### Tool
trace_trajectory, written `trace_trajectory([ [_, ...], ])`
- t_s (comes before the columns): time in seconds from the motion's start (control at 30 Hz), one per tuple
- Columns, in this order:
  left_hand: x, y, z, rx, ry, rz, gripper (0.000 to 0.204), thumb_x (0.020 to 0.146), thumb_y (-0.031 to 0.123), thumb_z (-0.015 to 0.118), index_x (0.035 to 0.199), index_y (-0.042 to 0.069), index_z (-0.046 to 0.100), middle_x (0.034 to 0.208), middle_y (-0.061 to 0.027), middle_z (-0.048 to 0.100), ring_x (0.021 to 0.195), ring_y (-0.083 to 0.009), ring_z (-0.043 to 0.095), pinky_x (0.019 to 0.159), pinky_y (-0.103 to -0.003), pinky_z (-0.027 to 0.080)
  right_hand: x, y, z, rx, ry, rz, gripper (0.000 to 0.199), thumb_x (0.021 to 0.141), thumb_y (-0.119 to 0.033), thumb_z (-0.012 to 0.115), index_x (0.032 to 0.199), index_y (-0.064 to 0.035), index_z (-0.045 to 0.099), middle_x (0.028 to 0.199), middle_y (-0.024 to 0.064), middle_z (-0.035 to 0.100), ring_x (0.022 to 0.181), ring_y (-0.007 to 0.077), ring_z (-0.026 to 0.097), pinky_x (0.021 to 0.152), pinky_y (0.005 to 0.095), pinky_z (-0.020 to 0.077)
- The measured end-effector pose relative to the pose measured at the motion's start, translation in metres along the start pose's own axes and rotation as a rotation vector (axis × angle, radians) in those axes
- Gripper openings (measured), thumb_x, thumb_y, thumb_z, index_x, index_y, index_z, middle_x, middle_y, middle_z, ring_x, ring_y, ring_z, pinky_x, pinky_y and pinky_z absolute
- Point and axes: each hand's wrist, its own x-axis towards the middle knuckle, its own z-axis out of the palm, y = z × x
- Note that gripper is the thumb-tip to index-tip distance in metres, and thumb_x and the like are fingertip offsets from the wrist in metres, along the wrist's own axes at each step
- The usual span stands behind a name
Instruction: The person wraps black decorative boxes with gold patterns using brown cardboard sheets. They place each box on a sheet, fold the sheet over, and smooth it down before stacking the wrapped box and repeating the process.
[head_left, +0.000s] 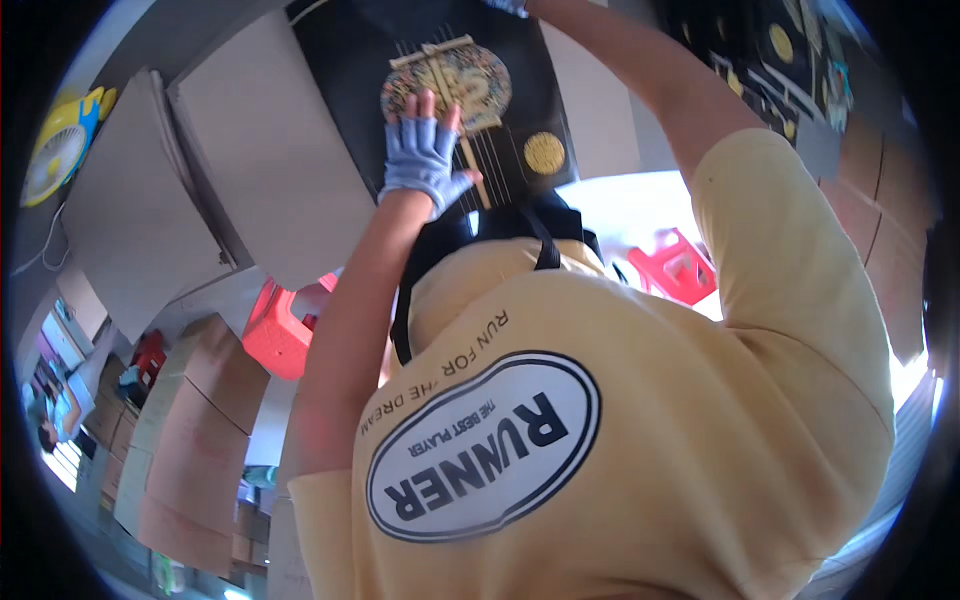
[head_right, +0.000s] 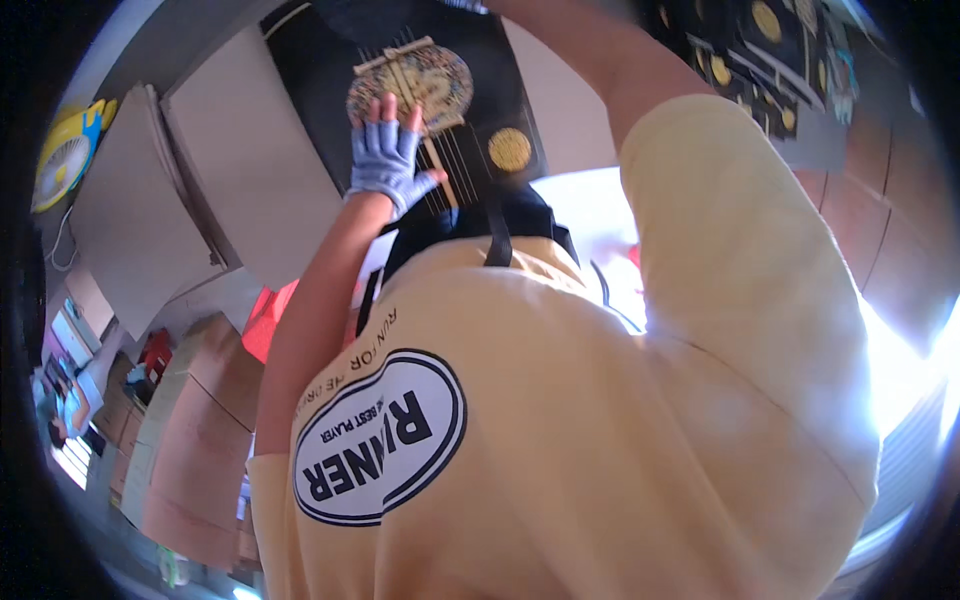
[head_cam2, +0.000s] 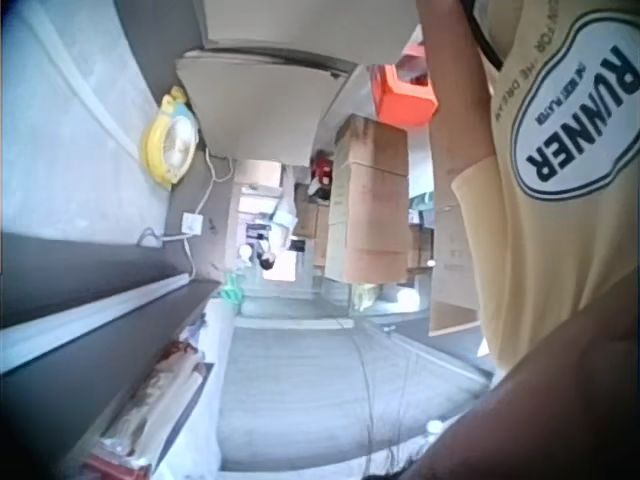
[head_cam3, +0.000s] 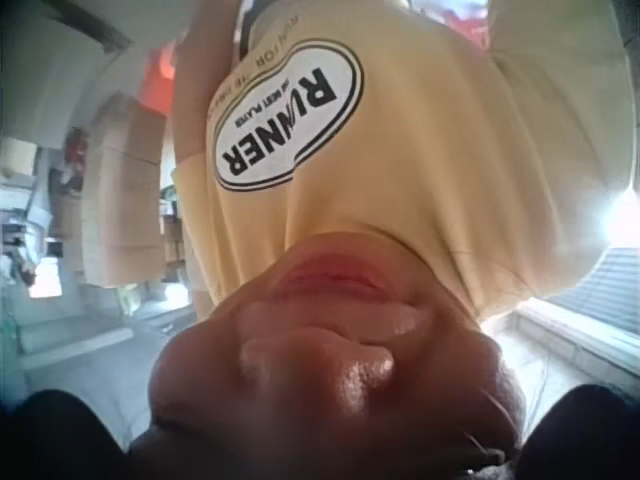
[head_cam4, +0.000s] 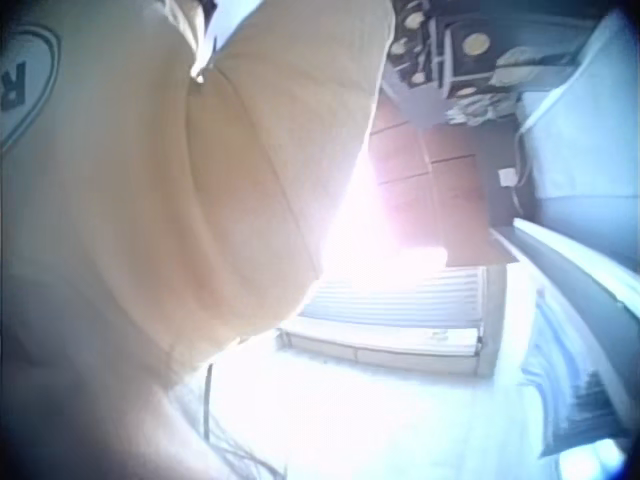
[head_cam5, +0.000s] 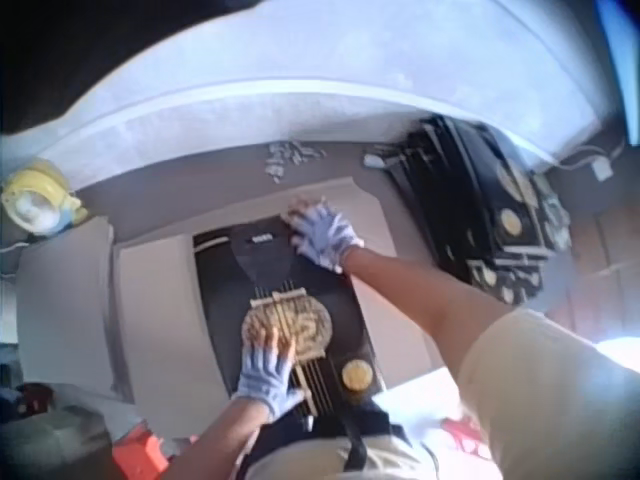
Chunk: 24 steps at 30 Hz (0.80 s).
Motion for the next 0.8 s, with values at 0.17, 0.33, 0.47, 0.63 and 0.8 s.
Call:
trace_trajectory([
  [0.17, 0.003, -0.006, 0.017, 0.066, 0.022, 0.012, 0.114, 0.073, 0.070, 0.063, 0.154, 0.014, 0.006, 0.158, -0.0230, -0.003, 0.146, -0.0428, -0.001, 0.114, -0.060, 0.005, -0.145, -0.093, -0.049, 0.028, -0.363, -0.037, 0.066, 0.093, -0.051, 0.043, 0.151, -0.0224, 0.029, 0.159, 0.0056, 0.021, 0.146, 0.0261, 0.021, 0.118, 0.0503, 0.0155],
  [0.33, 0.003, -0.005, 0.010, 0.097, -0.029, 0.005, 0.115, 0.074, 0.072, 0.060, 0.155, 0.014, 0.004, 0.159, -0.0227, -0.008, 0.146, -0.0418, -0.008, 0.115, -0.058, 0.001, -0.283, -0.173, -0.067, 0.161, -0.315, 0.087, 0.074, 0.086, -0.051, 0.055, 0.148, -0.0179, 0.033, 0.157, 0.0064, 0.025, 0.146, 0.0282, 0.019, 0.118, 0.0512, 0.0131],
  [0.47, -0.002, -0.007, 0.018, 0.113, 0.087, 0.064, 0.111, 0.075, 0.075, 0.056, 0.154, 0.009, 0.012, 0.158, -0.0256, -0.002, 0.146, -0.0431, -0.002, 0.116, -0.057, 0.002, -0.303, -0.174, -0.091, 0.343, -0.140, 0.260, 0.060, 0.086, -0.036, 0.058, 0.140, -0.0138, 0.043, 0.146, 0.0094, 0.042, 0.134, 0.0303, 0.039, 0.110, 0.0491, 0.0317],
  [0.63, -0.004, 0.003, 0.008, 0.066, 0.133, 0.149, 0.108, 0.076, 0.072, 0.057, 0.152, 0.006, 0.018, 0.157, -0.0274, 0.006, 0.145, -0.0449, 0.005, 0.117, -0.057, 0.003, -0.296, -0.175, -0.079, 0.649, -0.051, 1.190, 0.044, 0.086, -0.021, 0.056, 0.126, -0.0052, 0.050, 0.119, 0.0221, 0.053, 0.111, 0.0412, 0.053, 0.096, 0.0454, 0.0452],
  [0.8, -0.014, -0.023, 0.023, 0.134, 0.361, 0.241, 0.103, 0.075, 0.065, 0.064, 0.150, 0.006, 0.025, 0.155, -0.0263, 0.016, 0.144, -0.0446, 0.012, 0.116, -0.058, 0.011, -0.220, -0.153, -0.137, 0.810, -0.584, 1.137, 0.051, 0.088, -0.038, 0.054, 0.128, -0.0077, 0.050, 0.124, 0.0231, 0.056, 0.116, 0.0396, 0.055, 0.099, 0.0452, 0.0447],
])
